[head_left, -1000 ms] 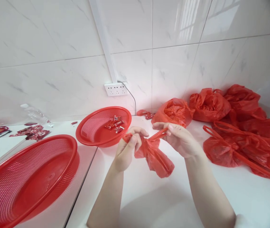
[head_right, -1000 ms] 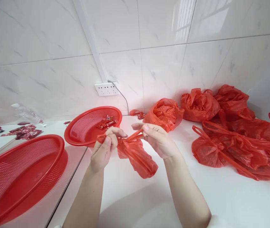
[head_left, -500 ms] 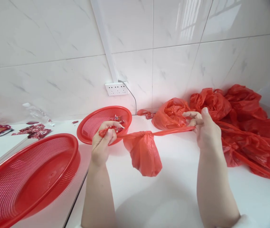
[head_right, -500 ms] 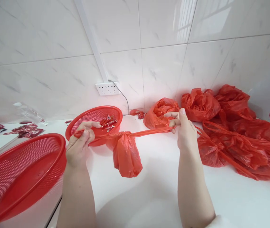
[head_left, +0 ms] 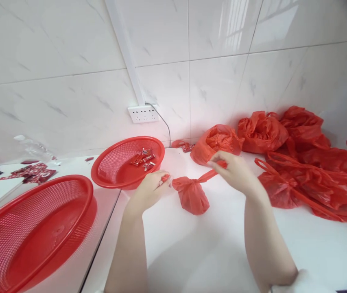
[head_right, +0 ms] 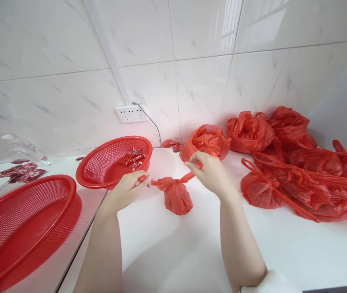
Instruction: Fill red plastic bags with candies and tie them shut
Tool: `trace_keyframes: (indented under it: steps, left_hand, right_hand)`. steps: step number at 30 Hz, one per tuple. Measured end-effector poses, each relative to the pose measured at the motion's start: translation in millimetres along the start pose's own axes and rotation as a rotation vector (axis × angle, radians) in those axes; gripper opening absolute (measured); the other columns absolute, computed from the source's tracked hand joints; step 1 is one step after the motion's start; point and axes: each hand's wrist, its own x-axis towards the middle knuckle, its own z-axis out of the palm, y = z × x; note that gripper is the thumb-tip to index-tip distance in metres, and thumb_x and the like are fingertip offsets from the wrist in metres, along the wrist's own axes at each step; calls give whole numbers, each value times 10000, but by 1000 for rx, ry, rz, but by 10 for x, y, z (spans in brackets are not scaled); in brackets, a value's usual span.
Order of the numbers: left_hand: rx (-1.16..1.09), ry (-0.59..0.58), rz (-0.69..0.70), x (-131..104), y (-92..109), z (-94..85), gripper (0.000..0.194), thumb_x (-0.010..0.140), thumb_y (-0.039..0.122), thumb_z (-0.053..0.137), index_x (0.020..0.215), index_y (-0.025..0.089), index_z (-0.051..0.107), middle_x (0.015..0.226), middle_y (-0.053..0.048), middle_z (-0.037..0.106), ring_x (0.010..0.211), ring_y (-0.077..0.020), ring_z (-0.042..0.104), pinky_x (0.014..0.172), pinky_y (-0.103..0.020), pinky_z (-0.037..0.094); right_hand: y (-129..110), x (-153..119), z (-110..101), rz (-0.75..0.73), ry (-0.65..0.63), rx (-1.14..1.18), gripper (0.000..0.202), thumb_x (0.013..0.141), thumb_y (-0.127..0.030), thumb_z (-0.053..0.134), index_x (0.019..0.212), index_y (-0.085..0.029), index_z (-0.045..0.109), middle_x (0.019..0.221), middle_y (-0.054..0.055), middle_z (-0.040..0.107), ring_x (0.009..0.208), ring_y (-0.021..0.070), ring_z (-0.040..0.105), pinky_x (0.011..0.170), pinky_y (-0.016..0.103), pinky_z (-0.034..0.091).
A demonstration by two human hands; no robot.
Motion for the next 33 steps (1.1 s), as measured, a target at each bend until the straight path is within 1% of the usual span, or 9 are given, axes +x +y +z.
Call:
trace_keyframes:
  steps: [4, 7, 9, 13, 16, 20, 23, 29, 33]
  left_hand:
    - [24, 22, -21, -2, 9, 10, 310, 915, 430, 425, 721, 207, 521, 666, 18, 499, 605, -151, 443, 560, -269, 305]
    - [-28, 42, -7, -12, 34, -2, 282, 913, 457, 432, 816, 218, 547, 797, -10, 607, 741, -183, 548, 666, -274, 389]
    - [-7, 51, 5, -13, 45, -12, 279, 915, 458, 423, 839, 221, 549, 854, -24, 639, 807, -199, 576, 722, -282, 412]
    - [98, 47, 52, 1, 40, -27, 298, 923, 463, 408, 833, 224, 562, 826, -14, 650, 766, -193, 579, 670, -267, 403]
    - [138, 53, 72, 19, 29, -30, 299, 924, 462, 416, 829, 226, 574, 826, -5, 660, 742, -183, 579, 628, -248, 384]
    - [172, 29, 58, 48, 20, -23, 289, 926, 457, 422, 831, 228, 570, 829, 8, 658, 711, -168, 566, 623, -242, 375]
    - [169, 7, 49, 70, 19, 0, 289, 927, 459, 420, 822, 232, 565, 808, 18, 651, 691, -161, 561, 623, -242, 377]
    - [186, -46, 64, 100, 38, 71, 289, 932, 450, 401, 821, 237, 561, 805, 12, 651, 728, -173, 570, 673, -254, 400]
    - [199, -39, 79, 101, 43, 90, 311, 931, 457, 376, 818, 236, 564, 767, 6, 632, 707, -178, 564, 683, -268, 415]
  right_hand:
    - [-108, -16, 397, -114, -248, -125, 450, 792, -406, 668, 1194, -234, 564, 1205, 99, 639, 1052, 295, 613, 810, 397, 483]
    - [-85, -46, 608, -85, -370, -211, 391, 718, -216, 721, 1093, -224, 609, 993, 82, 686, 830, 272, 659, 668, 351, 485]
    - [-30, -43, 608, -41, -377, -222, 121, 746, -125, 658, 823, -215, 632, 720, 32, 638, 624, 206, 618, 580, 313, 443]
    - [113, -15, 221, 25, -350, -203, 156, 805, -162, 572, 663, -226, 566, 638, 18, 602, 546, 170, 550, 539, 307, 396]
    - [279, -64, -255, 119, -76, -182, 115, 862, -277, 516, 826, -230, 616, 836, 47, 690, 717, 208, 616, 645, 336, 437]
    - [680, -266, -805, 380, 784, -110, 249, 839, -420, 553, 935, -201, 620, 911, 87, 698, 816, 247, 629, 761, 385, 464]
    - [1069, -432, -1019, 503, 1174, -18, 315, 802, -430, 589, 1006, -190, 579, 1000, 145, 688, 856, 260, 638, 799, 376, 473]
    - [1555, -569, -1024, 817, 1044, -89, 153, 749, -276, 598, 871, -184, 602, 1000, 168, 690, 957, 307, 634, 917, 431, 437]
    - [1427, -383, -916, 664, 1023, -145, 205, 776, -299, 566, 901, -167, 663, 954, 143, 708, 879, 282, 647, 894, 442, 456]
